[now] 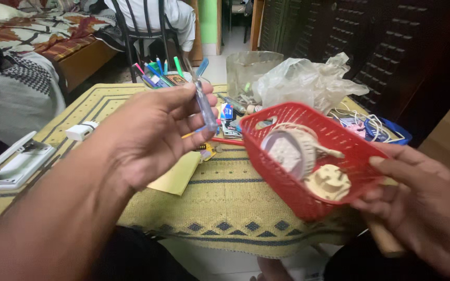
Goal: The person disassembles a small metal component, then uses a hammer to break the base of a light fixture. They then use a screwdriver to open a plastic electrical socket and adjust its internal parts.
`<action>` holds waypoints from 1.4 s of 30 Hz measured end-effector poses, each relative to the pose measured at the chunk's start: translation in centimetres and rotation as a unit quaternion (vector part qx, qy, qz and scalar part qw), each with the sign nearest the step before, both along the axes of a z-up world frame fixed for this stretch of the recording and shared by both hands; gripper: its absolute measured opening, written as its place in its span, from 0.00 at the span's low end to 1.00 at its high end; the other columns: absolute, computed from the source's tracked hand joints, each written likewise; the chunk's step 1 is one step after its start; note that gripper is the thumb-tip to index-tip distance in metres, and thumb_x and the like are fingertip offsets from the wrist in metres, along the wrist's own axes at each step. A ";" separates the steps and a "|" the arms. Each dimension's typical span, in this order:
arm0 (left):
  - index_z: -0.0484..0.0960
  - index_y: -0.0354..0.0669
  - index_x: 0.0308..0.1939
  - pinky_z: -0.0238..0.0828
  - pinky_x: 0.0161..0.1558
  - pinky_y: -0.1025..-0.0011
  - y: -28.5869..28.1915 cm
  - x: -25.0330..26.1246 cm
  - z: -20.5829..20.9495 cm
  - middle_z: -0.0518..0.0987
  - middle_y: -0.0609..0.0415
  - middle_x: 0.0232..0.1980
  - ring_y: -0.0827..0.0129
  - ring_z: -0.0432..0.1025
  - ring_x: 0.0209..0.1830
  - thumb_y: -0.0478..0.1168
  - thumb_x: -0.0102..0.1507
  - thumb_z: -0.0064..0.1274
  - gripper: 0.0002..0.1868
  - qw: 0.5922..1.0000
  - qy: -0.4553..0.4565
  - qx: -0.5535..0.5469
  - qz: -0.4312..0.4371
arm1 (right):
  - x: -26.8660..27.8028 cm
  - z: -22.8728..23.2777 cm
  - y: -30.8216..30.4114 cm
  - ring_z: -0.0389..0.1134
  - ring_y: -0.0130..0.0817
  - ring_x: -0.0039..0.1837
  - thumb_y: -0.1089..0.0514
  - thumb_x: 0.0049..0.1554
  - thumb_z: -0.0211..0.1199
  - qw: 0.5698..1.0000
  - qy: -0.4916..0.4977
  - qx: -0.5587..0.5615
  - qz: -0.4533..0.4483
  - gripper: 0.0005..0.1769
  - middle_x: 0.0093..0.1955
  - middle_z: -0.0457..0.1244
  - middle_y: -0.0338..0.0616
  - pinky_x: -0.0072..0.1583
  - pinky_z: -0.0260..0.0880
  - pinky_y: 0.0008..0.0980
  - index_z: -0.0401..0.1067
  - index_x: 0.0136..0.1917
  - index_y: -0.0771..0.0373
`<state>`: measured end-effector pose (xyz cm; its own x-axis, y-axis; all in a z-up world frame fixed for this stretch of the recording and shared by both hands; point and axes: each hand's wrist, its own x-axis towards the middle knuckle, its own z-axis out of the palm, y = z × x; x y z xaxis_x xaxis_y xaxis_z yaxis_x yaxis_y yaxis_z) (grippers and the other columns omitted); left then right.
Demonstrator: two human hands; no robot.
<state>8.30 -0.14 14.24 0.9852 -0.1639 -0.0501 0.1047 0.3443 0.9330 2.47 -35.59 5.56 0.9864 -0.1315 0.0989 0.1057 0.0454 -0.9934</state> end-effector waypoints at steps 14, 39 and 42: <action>0.81 0.38 0.42 0.74 0.37 0.73 -1.2 -5.0 -1.8 0.82 0.55 0.36 0.72 0.75 0.35 0.43 0.65 0.56 0.11 0.999 -0.040 -0.024 -0.007 | -1.6 3.8 6.1 0.59 0.33 0.30 0.57 0.70 0.56 0.956 -0.084 -0.189 -0.208 0.19 0.44 0.65 0.55 0.28 0.64 0.36 0.68 0.69 0.72; 0.85 0.37 0.49 0.75 0.34 0.64 9.9 -1.8 0.5 0.84 0.44 0.39 0.62 0.76 0.32 0.47 0.68 0.56 0.16 0.829 -0.151 0.478 0.249 | -2.7 -6.5 11.2 0.68 0.29 0.36 0.61 0.63 0.63 0.955 0.154 0.095 0.237 0.13 0.40 0.69 0.48 0.38 0.68 0.27 0.68 0.59 0.67; 0.85 0.38 0.49 0.74 0.35 0.66 11.1 -2.3 4.9 0.84 0.42 0.39 0.64 0.76 0.33 0.49 0.70 0.55 0.17 0.708 -0.356 0.545 0.274 | -2.7 -6.5 10.9 0.68 0.30 0.35 0.61 0.62 0.63 0.960 0.176 0.062 0.206 0.14 0.39 0.69 0.49 0.37 0.68 0.27 0.63 0.59 0.64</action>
